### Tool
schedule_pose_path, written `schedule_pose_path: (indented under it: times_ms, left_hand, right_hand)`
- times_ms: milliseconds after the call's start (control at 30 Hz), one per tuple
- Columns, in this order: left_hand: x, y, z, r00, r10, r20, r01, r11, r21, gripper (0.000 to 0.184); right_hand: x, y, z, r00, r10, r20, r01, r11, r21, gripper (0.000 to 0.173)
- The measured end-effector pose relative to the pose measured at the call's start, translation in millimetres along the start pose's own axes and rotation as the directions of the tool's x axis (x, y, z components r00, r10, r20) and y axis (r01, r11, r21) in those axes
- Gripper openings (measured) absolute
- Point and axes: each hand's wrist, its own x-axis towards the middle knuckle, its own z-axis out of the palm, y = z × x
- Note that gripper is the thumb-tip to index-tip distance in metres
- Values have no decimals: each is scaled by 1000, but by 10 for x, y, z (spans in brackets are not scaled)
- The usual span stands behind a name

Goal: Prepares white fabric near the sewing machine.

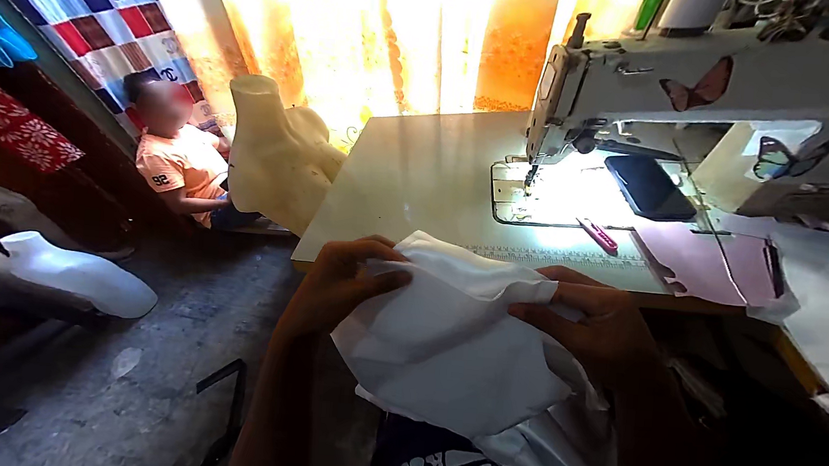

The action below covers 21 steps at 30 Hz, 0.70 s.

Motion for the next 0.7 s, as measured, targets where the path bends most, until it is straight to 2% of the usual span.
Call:
schedule_pose_path:
  times_ms: [133, 200, 300, 400, 533, 600, 700]
  left_hand:
    - [130, 67, 29, 997, 41, -61, -40, 999, 13, 10]
    - [164, 72, 15, 992, 70, -103, -65, 996, 56, 12]
    - [175, 80, -1, 991, 94, -99, -86, 993, 83, 15]
    - [172, 121, -21, 994, 96, -46, -92, 992, 89, 22]
    - [192, 158, -38, 996, 85, -18, -83, 994, 75, 32]
    - [202, 139, -37, 996, 80, -38, -76, 992, 104, 30]
    - [205, 69, -38, 990, 82, -118, -60, 983, 175, 21]
  right_hand:
    - [-12, 70, 22, 996, 23, -84, -25, 999, -27, 13]
    - [-40, 128, 51, 985, 93, -148, -94, 996, 1, 11]
    - [-85, 139, 113, 953, 217, -211, -197, 974, 112, 4]
    - [-82, 75, 161, 900, 360, -247, -292, 917, 273, 8]
    - [-36, -24, 233, 825, 480, -298, -327, 835, 442, 10]
    - [-32, -56, 269, 802, 500, -326, -340, 831, 439, 9]
    - [-77, -45, 320, 813, 473, -340, -329, 855, 402, 8]
